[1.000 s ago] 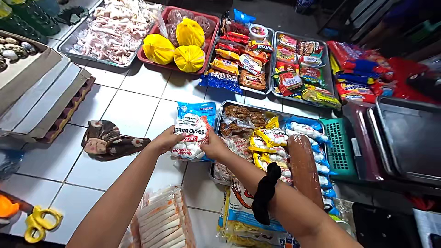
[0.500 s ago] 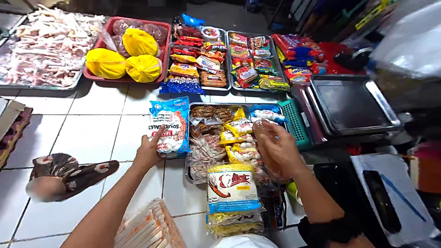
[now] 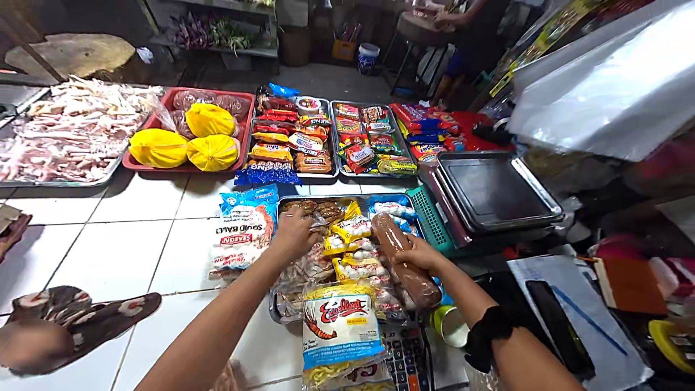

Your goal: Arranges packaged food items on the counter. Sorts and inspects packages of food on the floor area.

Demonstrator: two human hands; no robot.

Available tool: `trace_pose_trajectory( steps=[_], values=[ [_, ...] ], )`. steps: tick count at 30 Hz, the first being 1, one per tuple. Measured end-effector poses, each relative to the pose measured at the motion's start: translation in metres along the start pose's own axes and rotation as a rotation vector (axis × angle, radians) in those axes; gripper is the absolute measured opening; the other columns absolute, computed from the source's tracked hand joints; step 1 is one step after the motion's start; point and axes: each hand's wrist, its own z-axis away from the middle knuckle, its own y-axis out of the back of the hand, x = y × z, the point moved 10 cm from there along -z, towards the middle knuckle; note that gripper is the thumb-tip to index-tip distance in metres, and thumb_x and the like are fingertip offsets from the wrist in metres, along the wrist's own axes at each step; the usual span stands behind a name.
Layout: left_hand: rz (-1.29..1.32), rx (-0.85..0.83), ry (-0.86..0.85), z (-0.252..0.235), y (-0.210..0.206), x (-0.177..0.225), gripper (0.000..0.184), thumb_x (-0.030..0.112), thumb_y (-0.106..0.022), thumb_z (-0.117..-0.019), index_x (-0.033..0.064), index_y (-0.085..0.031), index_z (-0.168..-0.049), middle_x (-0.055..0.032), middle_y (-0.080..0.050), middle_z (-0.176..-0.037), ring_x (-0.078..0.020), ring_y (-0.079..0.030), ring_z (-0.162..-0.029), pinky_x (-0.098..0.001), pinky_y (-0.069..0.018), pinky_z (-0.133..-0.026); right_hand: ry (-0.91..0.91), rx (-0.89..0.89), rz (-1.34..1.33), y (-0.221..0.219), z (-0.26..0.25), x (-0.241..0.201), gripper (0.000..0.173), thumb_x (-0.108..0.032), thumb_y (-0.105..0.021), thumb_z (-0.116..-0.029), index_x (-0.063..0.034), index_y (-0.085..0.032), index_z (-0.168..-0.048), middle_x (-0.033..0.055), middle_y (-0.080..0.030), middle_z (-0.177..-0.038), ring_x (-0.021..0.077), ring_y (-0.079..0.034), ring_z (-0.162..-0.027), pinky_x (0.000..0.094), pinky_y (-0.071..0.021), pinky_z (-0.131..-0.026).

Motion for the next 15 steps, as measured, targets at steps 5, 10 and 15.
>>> trace_pose_trajectory(
  steps=[5, 10, 15],
  values=[
    [-0.205, -0.185, 0.092, -0.088, -0.065, -0.002, 0.095, 0.037, -0.085, -0.0754, 0.0281, -0.037, -0.158, -0.0283, -0.037, -0.156, -0.0598, -0.030, -0.142, -0.0883, -0.0219, -0.099, 0.299, -0.024, -0.026, 0.028, 0.009, -0.088, 0.096, -0.012, -0.082, -0.0654, -0.0046, -0.036, -0.149, 0.0162, -0.066, -0.120, 0.0229, -0.071, -0.099, 0.0414, -0.0614, -0.087],
    [-0.323, -0.299, 0.226, -0.124, -0.085, -0.003, 0.082, 0.019, -0.078, -0.0833, 0.0424, -0.041, -0.153, -0.0225, -0.035, -0.159, -0.0612, -0.022, -0.144, -0.0931, -0.0167, -0.094, 0.673, 0.192, 0.472, 0.028, -0.024, -0.199, 0.115, -0.008, -0.093, -0.0588, -0.0075, -0.034, -0.157, 0.0222, -0.051, -0.146, 0.0356, -0.055, -0.130, 0.0555, -0.0491, -0.105],
    [-0.338, -0.504, 0.215, -0.106, -0.082, 0.007, 0.071, 0.025, -0.086, -0.0763, 0.0194, -0.059, -0.142, -0.0238, -0.048, -0.149, -0.0551, -0.035, -0.140, -0.0887, -0.0252, -0.095, 0.767, 0.133, 0.877, -0.035, -0.098, -0.224, 0.103, -0.009, -0.094, -0.0565, -0.0179, -0.049, -0.148, 0.0159, -0.054, -0.142, 0.0403, -0.052, -0.130, 0.0662, -0.0474, -0.097]
  ],
)
